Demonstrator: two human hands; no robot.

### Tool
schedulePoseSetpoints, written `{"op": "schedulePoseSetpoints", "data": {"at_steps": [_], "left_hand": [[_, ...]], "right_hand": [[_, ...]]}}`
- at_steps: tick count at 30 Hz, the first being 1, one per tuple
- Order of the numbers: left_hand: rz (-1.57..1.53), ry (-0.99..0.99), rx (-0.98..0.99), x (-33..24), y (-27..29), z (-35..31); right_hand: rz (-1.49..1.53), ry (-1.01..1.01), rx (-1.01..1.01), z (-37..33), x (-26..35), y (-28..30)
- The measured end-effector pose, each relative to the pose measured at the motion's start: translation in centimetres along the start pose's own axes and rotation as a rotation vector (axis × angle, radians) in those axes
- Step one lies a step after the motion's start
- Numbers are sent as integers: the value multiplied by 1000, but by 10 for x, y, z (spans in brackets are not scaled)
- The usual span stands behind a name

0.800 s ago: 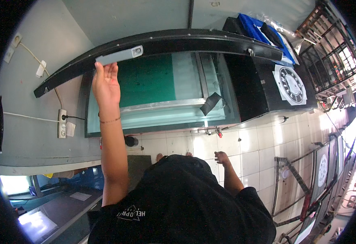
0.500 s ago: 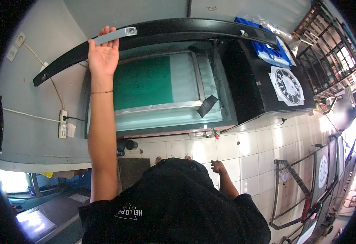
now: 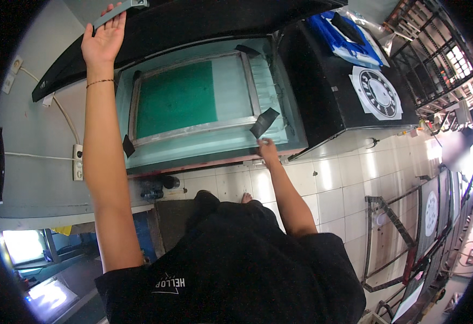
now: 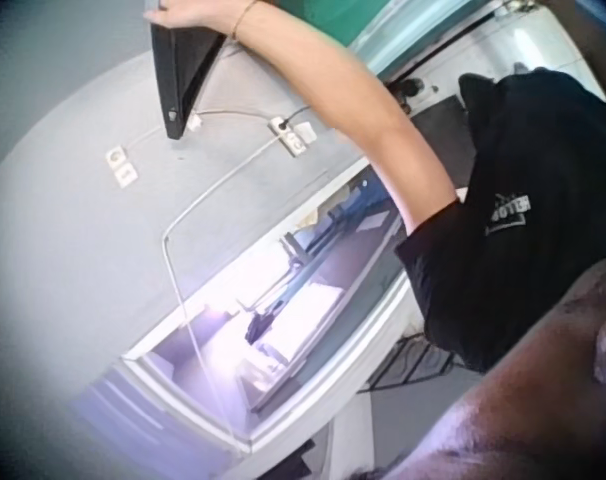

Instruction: The person positions a stencil onto a screen frame, applies tape, and wipes down an exposure unit glass before placing the screen inside a dryer.

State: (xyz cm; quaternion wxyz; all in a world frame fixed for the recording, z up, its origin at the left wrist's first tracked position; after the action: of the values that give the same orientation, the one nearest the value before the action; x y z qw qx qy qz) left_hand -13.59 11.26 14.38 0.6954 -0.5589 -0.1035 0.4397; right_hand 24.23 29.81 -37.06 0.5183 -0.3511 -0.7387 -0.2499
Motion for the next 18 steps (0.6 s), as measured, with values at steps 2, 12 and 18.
{"op": "schedulePoseSetpoints", "data": {"at_steps": [2, 12, 18], "left_hand": [[53, -65, -145, -6, -6, -9], [133, 117, 43, -16, -22, 11], [49, 251, 186, -9, -24, 28]], "right_hand": [[-93, -71, -157, 26, 0, -1], [-85, -244, -267, 82, -33, -7], [-646, 74, -643, 56, -4, 99]]}}
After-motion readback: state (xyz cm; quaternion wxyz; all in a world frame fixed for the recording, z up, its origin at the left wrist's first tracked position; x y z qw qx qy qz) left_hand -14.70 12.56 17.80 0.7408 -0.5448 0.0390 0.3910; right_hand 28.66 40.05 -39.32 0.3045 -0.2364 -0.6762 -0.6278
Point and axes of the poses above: each hand's wrist, its own z-axis towards the middle knuckle, its own y-axis out of the back of the hand, x = y × z, the point moved 9 cm from there along z, towards the middle knuckle, and after that the axes turned 10 degrees about y, right-handed, at the moved point
